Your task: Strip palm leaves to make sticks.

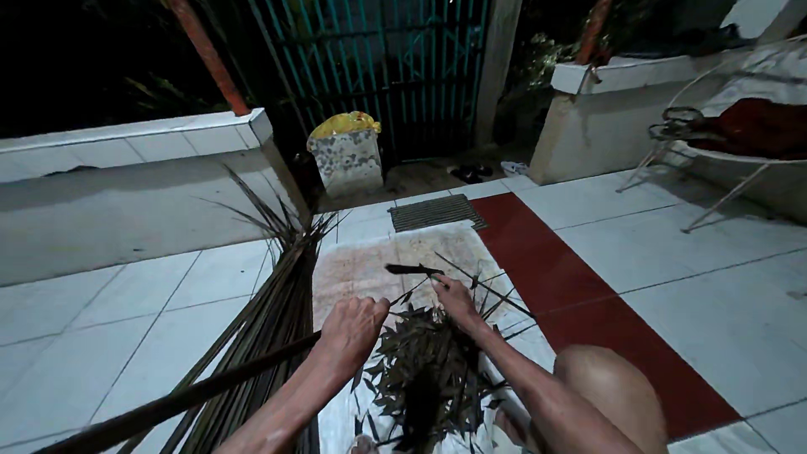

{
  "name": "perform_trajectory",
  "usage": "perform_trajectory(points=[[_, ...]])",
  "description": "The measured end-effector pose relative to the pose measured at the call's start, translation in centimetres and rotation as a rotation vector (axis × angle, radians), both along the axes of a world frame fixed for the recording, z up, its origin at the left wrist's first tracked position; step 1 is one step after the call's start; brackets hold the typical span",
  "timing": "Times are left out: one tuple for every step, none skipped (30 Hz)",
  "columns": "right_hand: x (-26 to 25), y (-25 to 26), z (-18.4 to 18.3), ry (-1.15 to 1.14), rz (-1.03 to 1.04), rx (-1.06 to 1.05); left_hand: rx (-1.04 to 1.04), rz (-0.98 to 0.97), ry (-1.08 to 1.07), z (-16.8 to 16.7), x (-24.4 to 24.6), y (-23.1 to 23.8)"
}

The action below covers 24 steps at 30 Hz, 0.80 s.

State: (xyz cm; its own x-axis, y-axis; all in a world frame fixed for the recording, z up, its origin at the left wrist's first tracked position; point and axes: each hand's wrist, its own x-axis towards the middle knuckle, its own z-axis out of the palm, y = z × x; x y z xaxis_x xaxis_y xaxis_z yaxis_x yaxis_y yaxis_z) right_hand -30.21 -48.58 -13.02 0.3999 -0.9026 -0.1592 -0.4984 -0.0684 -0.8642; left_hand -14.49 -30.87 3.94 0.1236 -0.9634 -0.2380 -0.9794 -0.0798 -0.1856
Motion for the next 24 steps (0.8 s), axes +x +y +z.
perform_trajectory(points=[[0.0, 0.0, -0.8, -0.004, -0.035, 0.009, 0.018, 0.001, -0.004, 0.4, 0.1, 0.3], [-0.1, 0.0, -1.8, 0.001, -0.054, 0.022, 0.03, 0.006, -0.005, 0.8, 0.2, 0.7], [-0.6, 0.1, -3.0, 0.008, -0.054, 0.043, 0.044, 0.014, -0.003, 1.1, 0.3, 1.1], [-1.1, 0.3, -4.5, 0.026, -0.051, 0.062, 0.058, 0.025, 0.001, 1.2, 0.4, 1.5], [-1.5, 0.4, -5.8, 0.063, -0.043, 0.079, 0.059, 0.031, 0.003, 1.1, 0.7, 1.7], [-2.0, 0.5, -6.9, 0.106, -0.031, 0.092, 0.047, 0.035, 0.006, 0.9, 1.2, 1.9], [-2.4, 0.7, -7.9, 0.145, -0.016, 0.105, 0.035, 0.037, 0.013, 0.6, 1.6, 2.0], [-2.8, 0.9, -8.5, 0.181, -0.005, 0.113, 0.03, 0.043, 0.021, 0.3, 2.0, 2.0], [-2.9, 1.1, -8.7, 0.196, -0.003, 0.113, 0.04, 0.058, 0.029, 0.1, 2.4, 1.8], [-2.9, 1.2, -8.6, 0.193, -0.002, 0.111, 0.046, 0.073, 0.031, -0.1, 2.6, 1.7], [-2.8, 1.4, -8.2, 0.174, -0.007, 0.108, 0.038, 0.083, 0.03, -0.6, 3.0, 1.6], [-2.5, 1.4, -7.7, 0.139, -0.022, 0.1, 0.022, 0.088, 0.033, -1.1, 3.3, 1.5], [-2.2, 1.4, -7.1, 0.095, -0.043, 0.091, 0.01, 0.094, 0.04, -1.6, 3.7, 1.3], [-1.8, 1.5, -6.1, 0.054, -0.061, 0.094, 0.003, 0.1, 0.047, -2.0, 4.0, 1.1], [-1.5, 1.7, -4.9, 0.021, -0.065, 0.115, -0.011, 0.102, 0.052, -2.3, 4.4, 0.9], [-1.3, 1.9, -3.8, -0.005, -0.047, 0.142, -0.022, 0.104, 0.063, -2.5, 4.7, 0.7], [-1.2, 2.1, -2.7, -0.006, 0.01, 0.18, -0.027, 0.109, 0.077, -2.7, 4.9, 0.4], [-1.3, 2.3, -1.7, 0.043, 0.108, 0.215, -0.023, 0.118, 0.093, -2.7, 5.0, 0.1], [-1.6, 2.2, -1.2, 0.135, 0.234, 0.238, -0.018, 0.127, 0.114, -2.7, 5.1, -0.1], [-1.8, 1.9, -1.1, 0.238, 0.351, 0.235, -0.018, 0.132, 0.131, -2.6, 5.0, -0.2], [-2.0, 1.6, -1.1, 0.34, 0.436, 0.22, -0.027, 0.133, 0.134, -2.7, 5.0, -0.3], [-2.2, 1.3, -0.9, 0.443, 0.485, 0.204, -0.043, 0.133, 0.133, -2.7, 4.9, -0.4], [-2.5, 1.0, -0.6, 0.524, 0.503, 0.202, -0.06, 0.132, 0.128, -2.7, 4.7, -0.5], [-3.1, 0.6, 0.0, 0.558, 0.502, 0.192, -0.075, 0.13, 0.124, -2.6, 4.5, -0.6]])
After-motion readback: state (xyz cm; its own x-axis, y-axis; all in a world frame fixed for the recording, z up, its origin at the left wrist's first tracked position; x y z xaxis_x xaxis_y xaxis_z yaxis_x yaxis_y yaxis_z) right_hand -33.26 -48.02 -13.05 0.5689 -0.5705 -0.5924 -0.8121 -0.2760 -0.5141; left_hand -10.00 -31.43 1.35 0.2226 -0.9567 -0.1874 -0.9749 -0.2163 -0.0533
